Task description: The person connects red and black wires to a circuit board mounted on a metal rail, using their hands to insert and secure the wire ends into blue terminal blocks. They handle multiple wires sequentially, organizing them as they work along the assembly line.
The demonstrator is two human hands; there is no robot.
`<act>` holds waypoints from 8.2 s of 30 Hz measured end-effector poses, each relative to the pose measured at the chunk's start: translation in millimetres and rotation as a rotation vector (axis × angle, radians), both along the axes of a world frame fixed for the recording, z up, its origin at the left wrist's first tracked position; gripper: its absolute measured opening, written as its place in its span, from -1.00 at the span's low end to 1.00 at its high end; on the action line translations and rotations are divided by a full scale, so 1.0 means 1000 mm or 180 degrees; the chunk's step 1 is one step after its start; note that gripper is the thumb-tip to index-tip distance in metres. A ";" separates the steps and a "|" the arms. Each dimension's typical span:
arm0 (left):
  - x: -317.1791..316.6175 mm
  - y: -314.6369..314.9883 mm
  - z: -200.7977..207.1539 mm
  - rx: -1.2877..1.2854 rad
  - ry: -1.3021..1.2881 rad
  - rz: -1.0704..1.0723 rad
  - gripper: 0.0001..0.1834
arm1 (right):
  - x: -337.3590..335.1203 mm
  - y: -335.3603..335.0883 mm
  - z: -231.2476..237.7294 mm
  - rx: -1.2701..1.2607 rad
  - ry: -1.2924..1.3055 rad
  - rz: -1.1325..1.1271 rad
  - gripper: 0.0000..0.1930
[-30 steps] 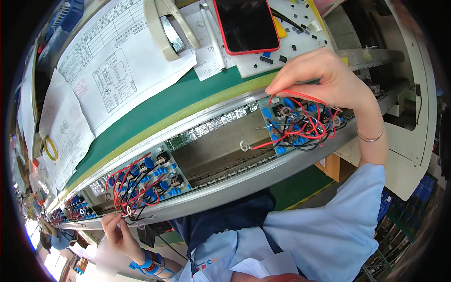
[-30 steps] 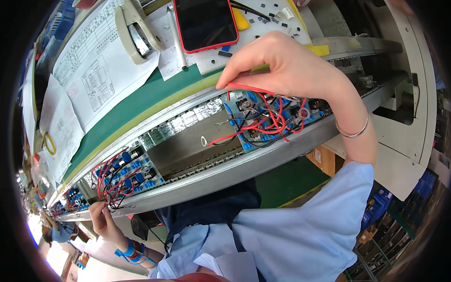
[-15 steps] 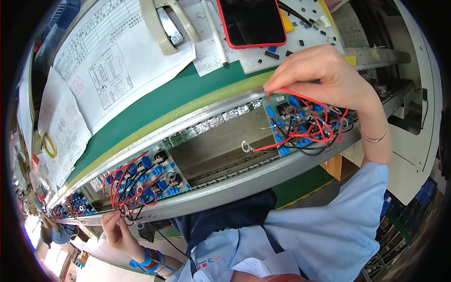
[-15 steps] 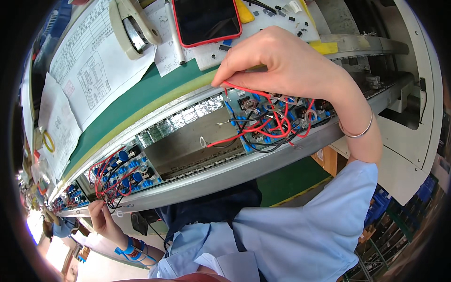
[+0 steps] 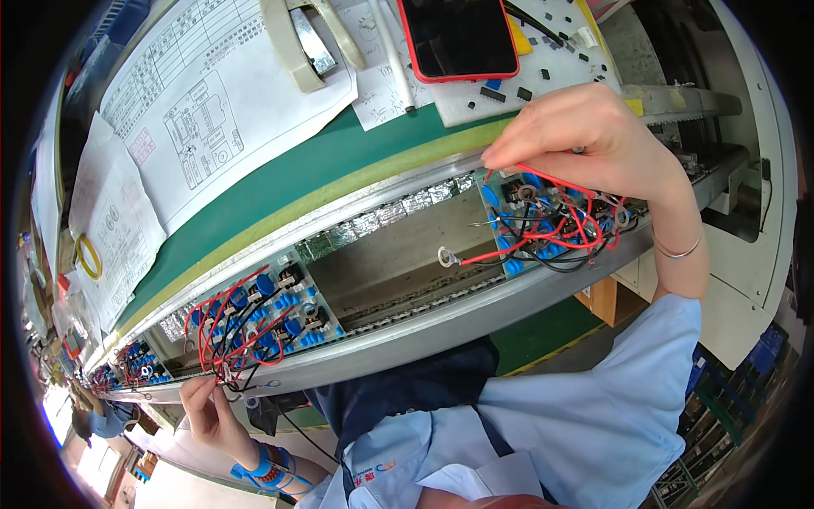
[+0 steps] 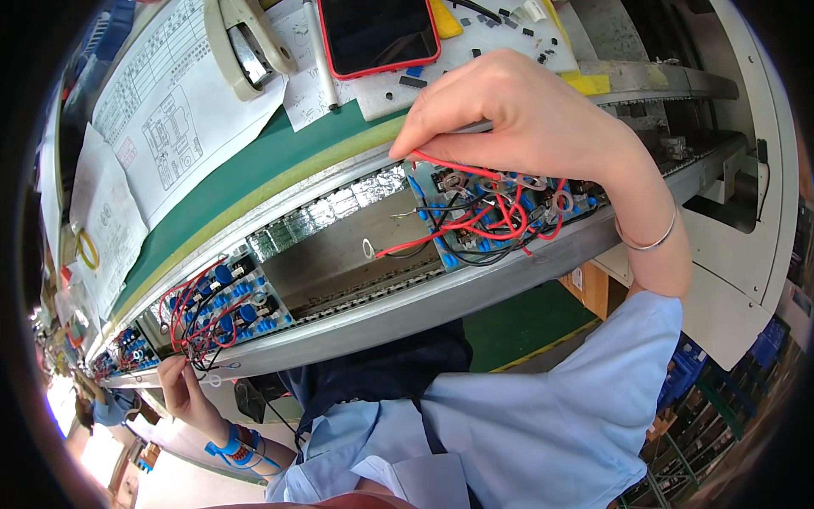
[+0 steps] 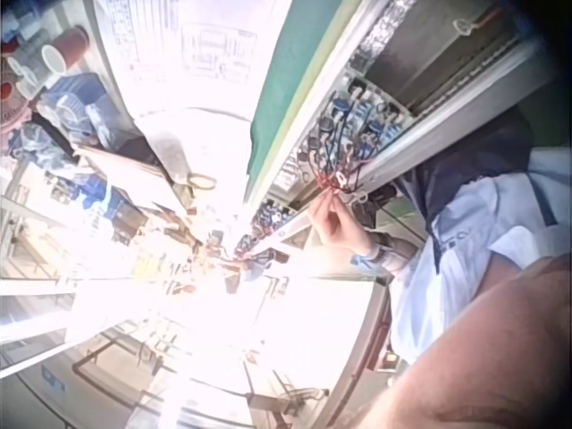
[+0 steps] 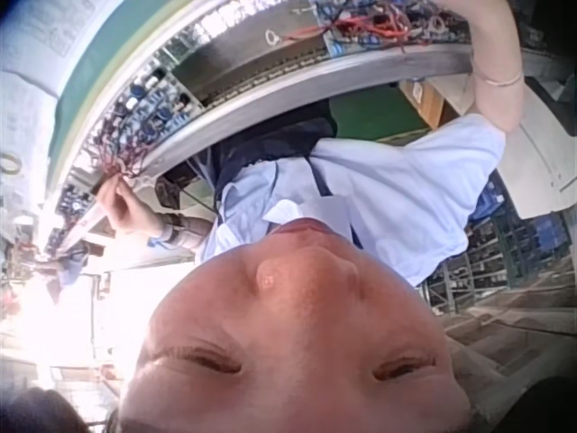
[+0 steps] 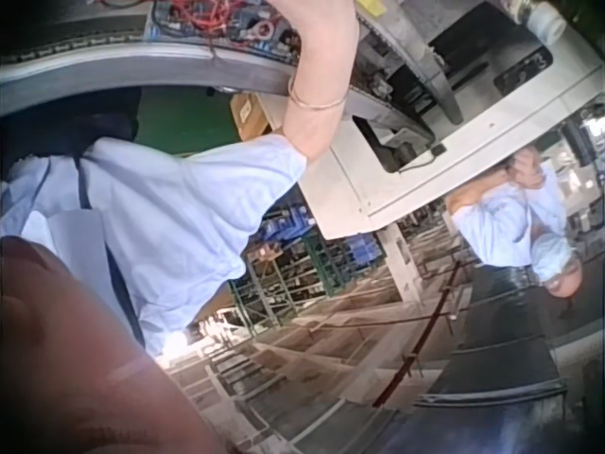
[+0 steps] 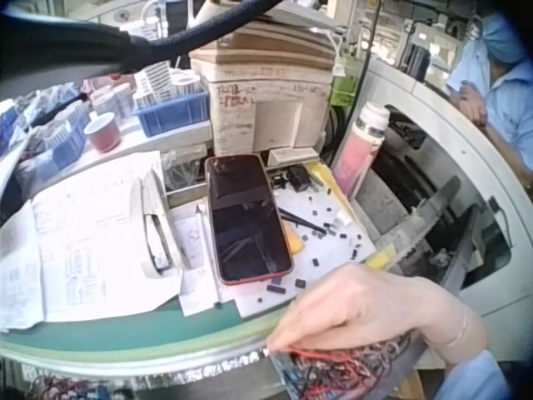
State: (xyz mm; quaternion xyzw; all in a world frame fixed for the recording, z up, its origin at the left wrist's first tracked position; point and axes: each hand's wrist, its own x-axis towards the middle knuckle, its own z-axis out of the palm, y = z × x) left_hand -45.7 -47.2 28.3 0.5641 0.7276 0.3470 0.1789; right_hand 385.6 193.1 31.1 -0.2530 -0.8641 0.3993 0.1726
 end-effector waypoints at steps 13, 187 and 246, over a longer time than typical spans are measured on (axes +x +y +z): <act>0.000 0.001 0.000 -0.0003 0.0005 -0.0024 -0.82 | 0.000 -0.001 -0.001 -0.0037 0.0078 0.0198 -0.85; 0.101 -0.008 -0.038 0.0612 0.0763 -0.1100 -0.71 | -0.162 -0.167 -0.044 0.0027 0.0325 -0.1623 -0.86; 0.117 -0.007 -0.023 -0.0038 -0.2343 -0.0735 -0.95 | -0.153 -0.174 -0.023 -0.1707 0.1146 -0.0862 -0.86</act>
